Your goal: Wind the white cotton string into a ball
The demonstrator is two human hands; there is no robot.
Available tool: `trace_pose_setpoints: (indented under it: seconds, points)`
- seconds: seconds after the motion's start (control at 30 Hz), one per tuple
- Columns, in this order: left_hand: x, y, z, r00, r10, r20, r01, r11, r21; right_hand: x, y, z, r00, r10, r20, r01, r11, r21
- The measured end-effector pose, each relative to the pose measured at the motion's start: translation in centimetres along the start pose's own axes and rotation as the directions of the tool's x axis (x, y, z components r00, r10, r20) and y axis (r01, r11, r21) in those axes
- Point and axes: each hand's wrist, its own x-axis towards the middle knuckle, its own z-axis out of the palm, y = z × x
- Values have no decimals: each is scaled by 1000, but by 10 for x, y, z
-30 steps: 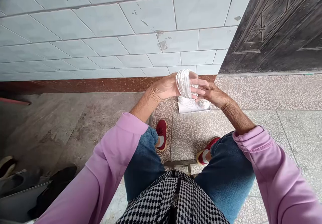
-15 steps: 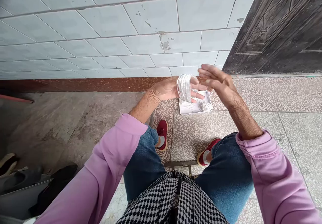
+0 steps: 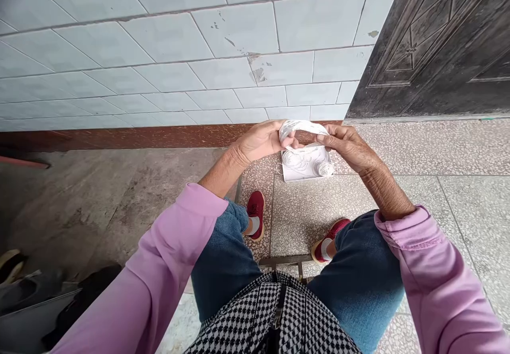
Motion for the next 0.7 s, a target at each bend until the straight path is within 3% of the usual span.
trace_pose_setpoints:
  seconds: [0.2,0.4,0.57,0.7]
  points:
    - [0,-3,4,993,19,-112,-11,997,77,-2,6,-10,995,71,-73,-69,997,23]
    - [16,-17,-7,974,55,-218,-22,989,148,-4,-5,-1,987,127,-99,-99,962,253]
    - [35,-34,-11,949,-5,-317,51,989,136,1,-7,6,983,134,-129,-66,900,431]
    - [46,-48,0,947,-110,-301,169,970,175,6,-7,4,985,89,-149,-14,897,441]
